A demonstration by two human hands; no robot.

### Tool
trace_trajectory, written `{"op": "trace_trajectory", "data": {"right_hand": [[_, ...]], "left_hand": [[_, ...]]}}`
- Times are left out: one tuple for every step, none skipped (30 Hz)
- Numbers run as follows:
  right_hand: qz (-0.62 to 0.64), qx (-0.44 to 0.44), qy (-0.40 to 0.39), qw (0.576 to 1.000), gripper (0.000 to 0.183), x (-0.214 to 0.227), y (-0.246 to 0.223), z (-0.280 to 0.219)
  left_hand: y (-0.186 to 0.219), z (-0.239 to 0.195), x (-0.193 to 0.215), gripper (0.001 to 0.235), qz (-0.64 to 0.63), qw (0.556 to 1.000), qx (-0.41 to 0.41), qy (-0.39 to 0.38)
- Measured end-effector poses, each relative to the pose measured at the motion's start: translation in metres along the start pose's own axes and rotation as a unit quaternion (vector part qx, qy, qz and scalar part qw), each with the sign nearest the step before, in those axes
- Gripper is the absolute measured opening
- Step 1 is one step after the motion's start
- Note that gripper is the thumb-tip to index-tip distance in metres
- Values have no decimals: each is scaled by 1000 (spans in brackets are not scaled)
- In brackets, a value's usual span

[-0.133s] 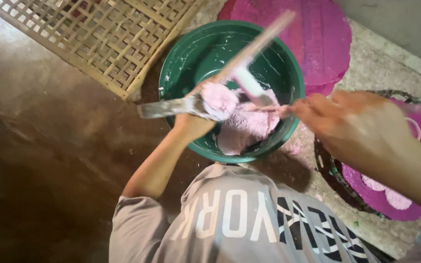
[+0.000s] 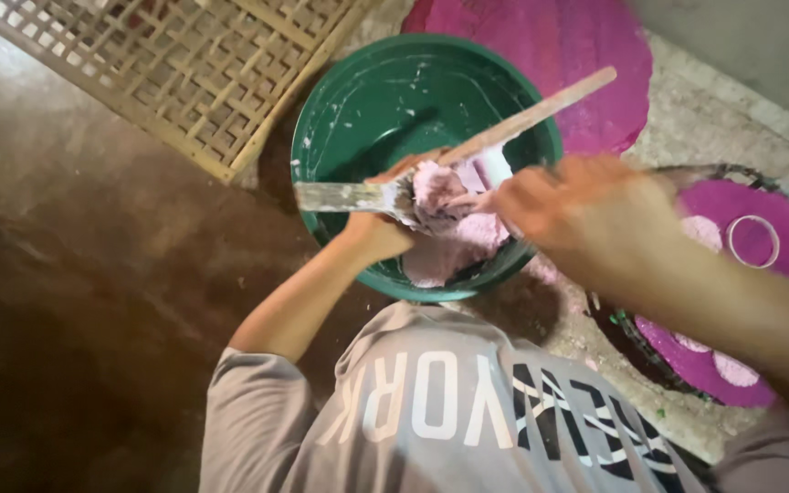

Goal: The person scoops pink paste from a green bucket and uses a handheld applicator to press circular patterns onto a pink glittery surface. The person repeatedly refills the applicator and places the circles in rows on the surface.

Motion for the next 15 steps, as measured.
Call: {"op": "trace_trajectory", "data": {"right_hand": [[-28, -1, 2, 1000, 26, -2, -15, 12], [8, 16, 19, 1000, 22, -3, -30, 21], [48, 35, 34, 998, 19, -5, -42, 25], [56, 44, 20, 997, 21, -11, -48, 26], [59, 53, 8, 997, 22, -15, -46, 24], [62, 61, -5, 996, 24, -17, -40, 18], [101, 30, 11, 994, 22, -15, -24, 6], [141, -1, 26, 990, 22, -10, -6, -12], [78, -33, 7, 996, 23, -8, 6, -30], [15, -64, -12, 998, 25, -3, 16, -43], [11, -56, 20, 998, 22, 4, 20, -41], [6, -48, 51, 998, 20, 10, 23, -36], [9, -36, 75, 996, 18, 14, 20, -35], [8, -26, 65, 997, 14, 12, 14, -30], [-1, -18, 60, 998, 11, 9, 10, -19]], "left_hand": [[-7, 3, -8, 69, -27, 1000, -4, -3], [-14, 4, -14, 71, -55, 998, -8, -7], [-15, -2, -16, 72, 18, 999, -27, 7], [-14, -9, -18, 73, 91, 995, -46, 20], [-12, -11, -17, 74, 164, 983, -71, 36], [-22, -7, -11, 67, 165, 985, -35, 44], [-31, -6, -4, 60, 163, 985, 6, 52], [-39, -7, 1, 53, 162, 984, 48, 60], [-35, -5, 3, 56, 193, 979, 18, 55], [-30, -5, 4, 59, 225, 973, -11, 50], [-23, 0, 10, 62, 260, 963, -45, 49], [-16, 5, 15, 65, 296, 951, -78, 48], [-13, 1, 12, 68, 324, 939, -104, 39], [-10, -3, 6, 72, 353, 926, -131, 30], [-18, -1, 5, 71, 287, 951, -113, 17]]}}
Point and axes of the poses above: each hand's wrist, its own z-axis towards the middle knuckle, its own x-axis out of the back of the hand, y = z × x, the point moved 8 cm from there along z, towards the middle knuckle, and after that the axes turned 11 degrees about -y, right-handed, at the moved point
